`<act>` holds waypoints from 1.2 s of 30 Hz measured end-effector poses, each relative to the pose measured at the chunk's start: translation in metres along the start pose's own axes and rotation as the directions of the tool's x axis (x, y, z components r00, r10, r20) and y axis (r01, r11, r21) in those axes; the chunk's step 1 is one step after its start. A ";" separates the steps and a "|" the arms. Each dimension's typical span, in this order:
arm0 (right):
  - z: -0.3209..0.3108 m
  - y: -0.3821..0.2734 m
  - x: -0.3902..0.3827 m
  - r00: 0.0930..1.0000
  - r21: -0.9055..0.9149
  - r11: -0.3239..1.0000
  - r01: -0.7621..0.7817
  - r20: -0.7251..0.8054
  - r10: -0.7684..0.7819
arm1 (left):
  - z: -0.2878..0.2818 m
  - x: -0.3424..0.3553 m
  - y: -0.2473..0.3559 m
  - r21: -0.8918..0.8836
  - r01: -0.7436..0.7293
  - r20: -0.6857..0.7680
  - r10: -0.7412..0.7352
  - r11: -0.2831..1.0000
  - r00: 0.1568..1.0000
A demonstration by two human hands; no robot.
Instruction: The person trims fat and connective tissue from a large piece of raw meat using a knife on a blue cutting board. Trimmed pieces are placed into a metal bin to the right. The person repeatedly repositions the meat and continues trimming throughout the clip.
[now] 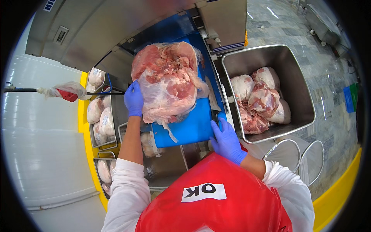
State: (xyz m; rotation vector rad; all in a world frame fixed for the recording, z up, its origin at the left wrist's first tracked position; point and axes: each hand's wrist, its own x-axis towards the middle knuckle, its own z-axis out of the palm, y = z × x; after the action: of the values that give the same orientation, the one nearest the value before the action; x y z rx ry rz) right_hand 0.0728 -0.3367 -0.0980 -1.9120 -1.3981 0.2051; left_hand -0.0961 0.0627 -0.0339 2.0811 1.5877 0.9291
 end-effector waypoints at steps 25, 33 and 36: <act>0.024 0.070 0.229 0.909 0.519 0.795 -0.315 -0.075 0.409 | 0.003 -0.001 -0.005 0.017 -0.028 -0.051 0.029 0.999 0.998; 0.009 0.062 0.238 0.965 0.776 0.592 -0.216 0.079 0.249 | 0.005 -0.002 0.002 0.034 -0.019 -0.063 0.021 0.999 0.998; 0.009 0.058 0.241 0.982 0.673 0.716 -0.186 0.152 0.112 | 0.004 -0.002 0.002 0.064 -0.040 -0.066 0.044 0.997 0.997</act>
State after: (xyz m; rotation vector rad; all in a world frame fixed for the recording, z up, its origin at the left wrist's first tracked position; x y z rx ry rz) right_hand 0.2057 -0.1292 -0.0724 -1.3828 -1.0123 0.7986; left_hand -0.0922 0.0605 -0.0359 2.1547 1.6317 0.9861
